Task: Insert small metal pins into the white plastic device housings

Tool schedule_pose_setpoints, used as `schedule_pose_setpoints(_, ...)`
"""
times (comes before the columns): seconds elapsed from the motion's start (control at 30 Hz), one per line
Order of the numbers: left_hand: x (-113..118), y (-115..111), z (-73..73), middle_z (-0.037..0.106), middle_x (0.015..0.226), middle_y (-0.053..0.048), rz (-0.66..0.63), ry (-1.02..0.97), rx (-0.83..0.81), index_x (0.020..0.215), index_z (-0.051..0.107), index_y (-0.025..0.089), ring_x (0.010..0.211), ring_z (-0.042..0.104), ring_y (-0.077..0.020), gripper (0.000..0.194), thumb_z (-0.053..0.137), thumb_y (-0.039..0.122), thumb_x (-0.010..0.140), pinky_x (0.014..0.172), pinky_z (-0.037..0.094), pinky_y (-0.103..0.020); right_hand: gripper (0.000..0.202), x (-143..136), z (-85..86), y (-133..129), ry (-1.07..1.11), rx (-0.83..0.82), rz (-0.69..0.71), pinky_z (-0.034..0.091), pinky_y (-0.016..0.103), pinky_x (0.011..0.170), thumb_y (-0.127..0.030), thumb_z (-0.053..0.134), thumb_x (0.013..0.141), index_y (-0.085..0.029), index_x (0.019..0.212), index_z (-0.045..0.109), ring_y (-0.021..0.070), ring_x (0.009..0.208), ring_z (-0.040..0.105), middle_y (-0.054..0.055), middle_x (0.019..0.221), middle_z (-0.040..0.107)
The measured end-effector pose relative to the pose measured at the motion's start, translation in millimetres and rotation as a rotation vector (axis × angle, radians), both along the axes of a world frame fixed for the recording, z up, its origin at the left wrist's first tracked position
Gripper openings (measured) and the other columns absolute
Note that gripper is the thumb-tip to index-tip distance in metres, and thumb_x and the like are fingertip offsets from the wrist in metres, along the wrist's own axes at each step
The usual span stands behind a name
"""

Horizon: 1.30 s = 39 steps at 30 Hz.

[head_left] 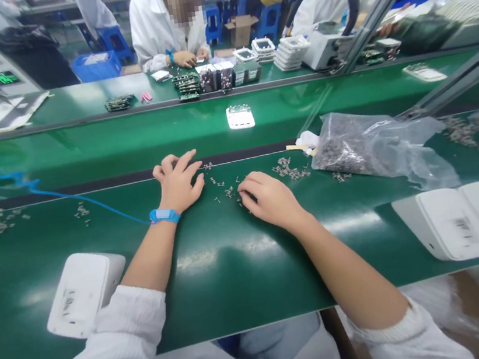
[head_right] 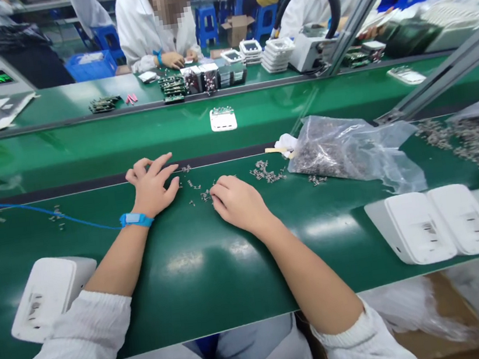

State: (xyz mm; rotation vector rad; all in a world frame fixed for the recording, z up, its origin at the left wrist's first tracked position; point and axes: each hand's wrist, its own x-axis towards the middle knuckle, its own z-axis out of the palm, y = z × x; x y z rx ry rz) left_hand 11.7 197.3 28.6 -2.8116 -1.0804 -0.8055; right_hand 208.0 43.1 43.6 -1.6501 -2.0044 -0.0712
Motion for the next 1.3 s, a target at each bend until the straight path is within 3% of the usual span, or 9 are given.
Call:
schedule_pose_setpoints(0.1,4.6,7.1,-3.5,0.059,0.142,-0.006,-0.091,0.053,-0.045,0.129,0.064,0.032,0.124,0.043,-0.0373,0.038,0.048,0.037,0.095,0.095,0.022,-0.060,0.021,0.4,0.5,0.7,-0.013,0.042,0.010,0.047,0.033,0.075,-0.017,0.046,0.096,-0.016,0.091,0.066,0.0211,0.085,0.059,0.008,0.089,0.065)
schedule_pose_setpoints(0.2,6.1,7.2,-7.3,0.065,0.135,-0.006,-0.115,0.051,-0.044,0.124,0.067,0.032,0.121,0.046,-0.0359,0.035,0.047,0.038,0.096,0.093,0.021,-0.059,0.023,0.9,1.2,0.7,-0.006,0.081,0.008,0.048,0.034,0.075,-0.017,0.044,0.097,-0.015,0.091,0.066,0.0211,0.085,0.060,0.009,0.090,0.065)
schedule_pose_setpoints(0.43,-1.2,14.4,-8.7,0.076,0.107,-0.005,-0.032,-0.072,-0.098,0.089,0.073,0.024,0.108,0.056,-0.0280,0.022,0.052,0.026,0.093,0.088,0.024,-0.051,0.023,1.3,1.0,-0.3,-0.021,0.120,0.015,0.046,0.033,0.072,-0.017,0.045,0.097,-0.015,0.090,0.067,0.0208,0.084,0.060,0.009,0.090,0.066)
schedule_pose_setpoints(0.6,-3.9,20.6,-6.2,0.076,0.102,-0.003,0.077,-0.119,-0.239,0.084,0.073,0.025,0.105,0.060,-0.0270,0.012,0.061,0.023,0.085,0.087,0.029,-0.047,0.024,-0.1,0.3,-0.2,-0.045,0.113,0.025,0.045,0.033,0.071,-0.017,0.045,0.097,-0.015,0.087,0.067,0.0206,0.083,0.059,0.009,0.088,0.066)
schedule_pose_setpoints(0.7,-4.7,21.7,-7.4,0.075,0.101,-0.004,0.097,-0.117,-0.241,0.085,0.073,0.024,0.104,0.061,-0.0271,0.012,0.061,0.022,0.085,0.089,0.032,-0.047,0.024,-1.1,-0.6,-0.2,-0.054,0.100,0.026,0.045,0.032,0.071,-0.017,0.044,0.097,-0.015,0.088,0.067,0.0206,0.083,0.059,0.009,0.088,0.066)
schedule_pose_setpoints(0.97,-7.2,25.0,-11.0,0.071,0.086,-0.004,-0.072,-0.141,-0.128,0.083,0.065,0.020,0.088,0.063,-0.0227,0.012,0.056,0.013,0.080,0.084,0.044,-0.040,0.025,-2.6,-5.0,2.3,-0.073,0.093,0.034,0.045,0.033,0.073,-0.019,0.044,0.098,-0.016,0.090,0.067,0.0206,0.081,0.058,0.009,0.087,0.066)
schedule_pose_setpoints(1.13,-9.4,-6.2,-1.4,0.068,0.087,-0.003,-0.192,-0.535,-0.154,0.081,0.062,0.020,0.087,0.064,-0.0188,0.007,0.057,0.015,0.083,0.082,0.050,-0.036,0.021,-7.0,-6.5,3.0,-0.047,0.110,0.041,0.047,0.035,0.075,-0.019,0.045,0.097,-0.016,0.094,0.066,0.0222,0.084,0.059,0.009,0.090,0.066)
schedule_pose_setpoints(1.2,-6.1,-27.3,-0.2,0.066,0.086,-0.002,-0.244,-0.716,-0.301,0.083,0.061,0.021,0.084,0.065,-0.0171,0.005,0.059,0.017,0.084,0.080,0.053,-0.034,0.018,-10.8,-6.3,1.8,0.036,0.115,0.039,0.049,0.036,0.077,-0.023,0.050,0.096,-0.016,0.108,0.063,0.0231,0.086,0.061,0.010,0.094,0.067)
schedule_pose_setpoints(1.3,3.7,-55.6,-2.9,0.064,0.085,-0.001,-0.361,-0.813,-0.537,0.085,0.060,0.020,0.081,0.066,-0.0152,0.004,0.061,0.018,0.084,0.079,0.056,-0.033,0.043,-16.6,-7.6,-0.1,0.214,0.097,0.070,0.052,0.035,0.076,-0.034,0.062,0.093,-0.018,0.131,0.050,0.0224,0.088,0.063,0.009,0.100,0.067)
